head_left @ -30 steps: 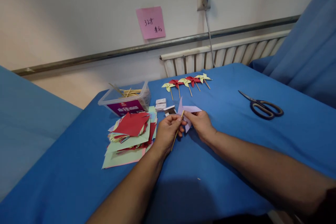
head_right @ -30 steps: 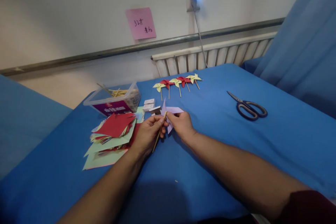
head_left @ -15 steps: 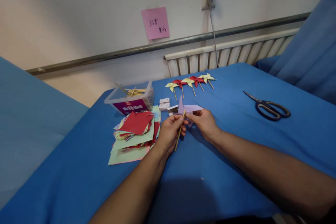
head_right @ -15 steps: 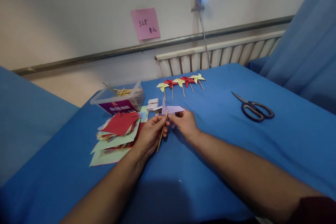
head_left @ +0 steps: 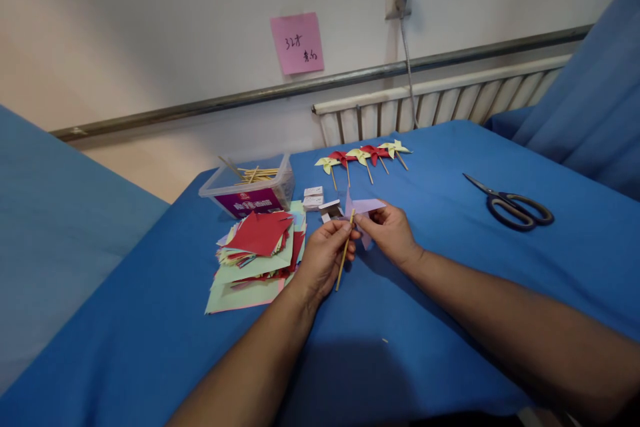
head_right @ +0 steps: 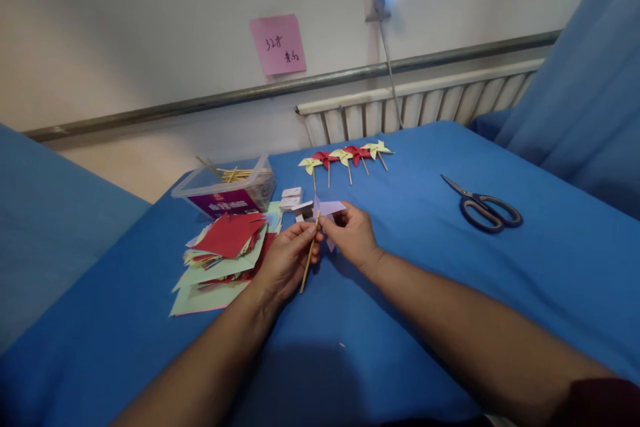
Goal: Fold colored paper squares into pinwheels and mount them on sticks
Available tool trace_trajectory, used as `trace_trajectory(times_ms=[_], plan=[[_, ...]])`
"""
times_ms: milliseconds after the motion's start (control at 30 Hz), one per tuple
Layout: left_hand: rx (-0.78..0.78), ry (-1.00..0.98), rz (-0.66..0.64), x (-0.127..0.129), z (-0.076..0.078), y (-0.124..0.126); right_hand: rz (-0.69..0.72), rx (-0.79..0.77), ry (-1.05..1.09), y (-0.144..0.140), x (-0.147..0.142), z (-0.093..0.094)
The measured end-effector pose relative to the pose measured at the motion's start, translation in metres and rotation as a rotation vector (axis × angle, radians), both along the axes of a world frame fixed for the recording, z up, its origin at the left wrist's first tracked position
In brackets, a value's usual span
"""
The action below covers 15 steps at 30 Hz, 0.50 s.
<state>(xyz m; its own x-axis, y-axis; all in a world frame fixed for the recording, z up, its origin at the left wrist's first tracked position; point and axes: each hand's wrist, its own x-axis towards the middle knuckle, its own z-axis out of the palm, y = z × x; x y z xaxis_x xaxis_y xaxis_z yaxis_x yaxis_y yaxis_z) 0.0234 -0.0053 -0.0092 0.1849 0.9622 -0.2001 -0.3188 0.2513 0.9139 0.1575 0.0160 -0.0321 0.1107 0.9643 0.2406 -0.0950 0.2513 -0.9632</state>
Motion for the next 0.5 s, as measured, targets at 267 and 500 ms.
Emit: trace_trajectory(times_ms=[267,500], plan=[[-0.005,-0.006,0.0,0.0003,0.0002,-0.0006,0.056,-0.005,0.09,-0.0017,0.0007,0.0022],[-0.007,0.003,-0.01,0.0002,-0.001,-0.0014,0.03,-0.039,0.094,-0.0034,0.0011,0.0081]])
